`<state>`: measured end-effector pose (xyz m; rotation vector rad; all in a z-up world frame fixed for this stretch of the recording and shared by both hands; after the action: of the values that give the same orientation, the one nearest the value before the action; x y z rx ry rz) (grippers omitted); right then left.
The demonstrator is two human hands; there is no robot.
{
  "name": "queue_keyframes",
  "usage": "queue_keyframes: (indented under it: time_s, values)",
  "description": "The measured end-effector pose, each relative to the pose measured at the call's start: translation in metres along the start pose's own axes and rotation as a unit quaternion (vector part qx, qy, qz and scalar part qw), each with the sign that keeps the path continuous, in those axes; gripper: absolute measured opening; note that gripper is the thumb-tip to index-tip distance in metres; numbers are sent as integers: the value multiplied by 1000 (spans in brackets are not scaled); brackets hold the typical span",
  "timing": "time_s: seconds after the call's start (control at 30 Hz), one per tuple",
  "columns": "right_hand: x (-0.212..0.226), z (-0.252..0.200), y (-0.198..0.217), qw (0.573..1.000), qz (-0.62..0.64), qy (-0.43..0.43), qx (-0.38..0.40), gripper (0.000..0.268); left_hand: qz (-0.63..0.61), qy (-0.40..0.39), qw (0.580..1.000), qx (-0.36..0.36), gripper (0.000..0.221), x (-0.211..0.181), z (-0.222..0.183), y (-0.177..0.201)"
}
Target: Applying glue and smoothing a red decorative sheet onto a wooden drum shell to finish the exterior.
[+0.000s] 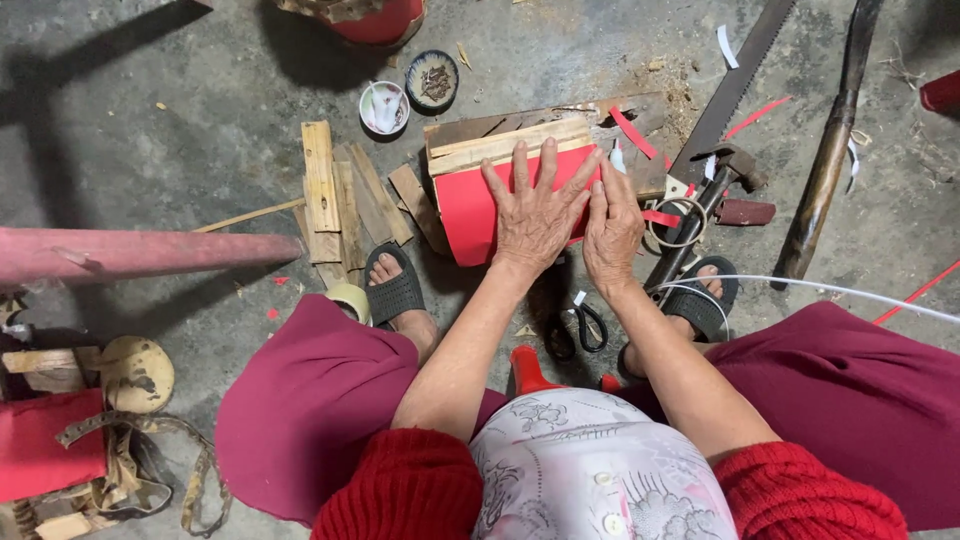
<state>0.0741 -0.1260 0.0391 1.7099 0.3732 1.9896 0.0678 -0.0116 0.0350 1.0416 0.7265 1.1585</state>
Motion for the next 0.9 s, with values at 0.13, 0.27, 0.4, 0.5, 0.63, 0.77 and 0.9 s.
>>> queue_keyframes:
  time_s: [0.13,0.27,0.4,0.5,0.63,0.77,0.9]
  values:
    - [-4,-4,3,1000,-14,3,0,31,-5,-3,1000,-1,48,-1,3,-3]
    - [-29,-15,1,1000,-7,-18,0,30,-26,-2,1000,13,44,0,8,-11]
    - [-41,-24,3,999,-1,-32,10,29,-49,-18,998,29,44,0,16,-7]
    - [-28,-25,10,998,43,-38,4,34,-68,-16,995,74,39,3,22,-4]
    - [-33,-28,13,1000,19,-5,-23,35,-65,-17,996,67,35,1,24,-3]
    - [-42,-28,11,999,10,10,-33,31,-50,-18,998,45,33,0,23,-5]
    - [-33,-28,13,999,2,9,-42,30,-60,-15,997,52,34,-1,22,-9]
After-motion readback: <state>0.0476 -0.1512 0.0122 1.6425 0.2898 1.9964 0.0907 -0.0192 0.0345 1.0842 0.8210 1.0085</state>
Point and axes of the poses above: each hand's wrist, its own z-axis towards the middle knuckle, its own y-axis out of the back of the hand, x = y × z, the point moved 7 cm from there along z, towards the middle knuckle, and after that the axes turned 10 degrees about -y, right-handed, at the moved point
